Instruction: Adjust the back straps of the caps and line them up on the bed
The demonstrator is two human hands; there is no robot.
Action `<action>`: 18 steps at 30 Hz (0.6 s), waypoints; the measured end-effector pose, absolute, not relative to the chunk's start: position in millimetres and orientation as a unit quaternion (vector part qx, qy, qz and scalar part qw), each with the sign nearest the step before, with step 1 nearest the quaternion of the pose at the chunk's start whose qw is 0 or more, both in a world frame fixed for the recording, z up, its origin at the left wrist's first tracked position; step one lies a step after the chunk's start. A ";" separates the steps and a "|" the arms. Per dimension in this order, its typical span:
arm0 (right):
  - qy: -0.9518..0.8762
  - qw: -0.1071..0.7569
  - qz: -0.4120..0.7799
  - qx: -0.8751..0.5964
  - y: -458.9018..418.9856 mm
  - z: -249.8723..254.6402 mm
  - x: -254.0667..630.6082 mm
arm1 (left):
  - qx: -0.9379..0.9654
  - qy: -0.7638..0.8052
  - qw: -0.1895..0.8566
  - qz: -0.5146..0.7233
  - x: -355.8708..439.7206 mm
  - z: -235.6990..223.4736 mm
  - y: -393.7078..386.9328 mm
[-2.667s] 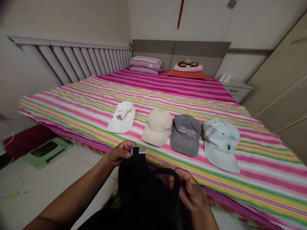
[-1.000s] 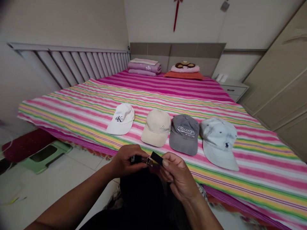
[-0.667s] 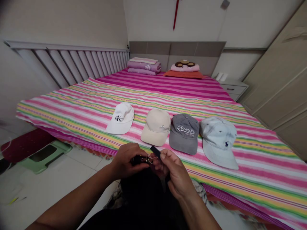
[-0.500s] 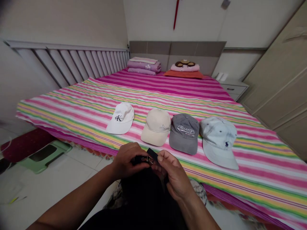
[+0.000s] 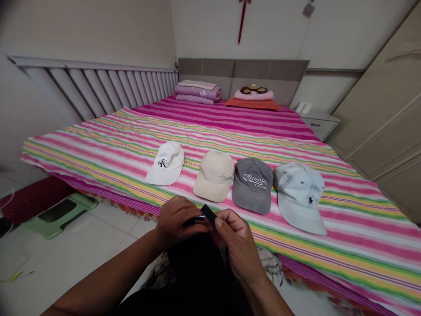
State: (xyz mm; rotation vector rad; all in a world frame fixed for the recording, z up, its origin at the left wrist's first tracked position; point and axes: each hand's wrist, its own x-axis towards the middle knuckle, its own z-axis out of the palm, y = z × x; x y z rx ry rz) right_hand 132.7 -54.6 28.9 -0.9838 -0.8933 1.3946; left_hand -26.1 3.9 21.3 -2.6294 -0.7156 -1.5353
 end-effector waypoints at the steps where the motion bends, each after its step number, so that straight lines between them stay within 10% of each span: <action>1: -0.375 0.576 0.593 -0.419 -54.5 29.1 132.4 | -0.840 -0.223 0.010 -0.494 -26.1 21.9 4.5; 18: -0.322 0.549 0.672 -0.380 -54.2 32.9 132.1 | -0.819 -0.236 -0.087 -0.516 -31.1 33.8 0.7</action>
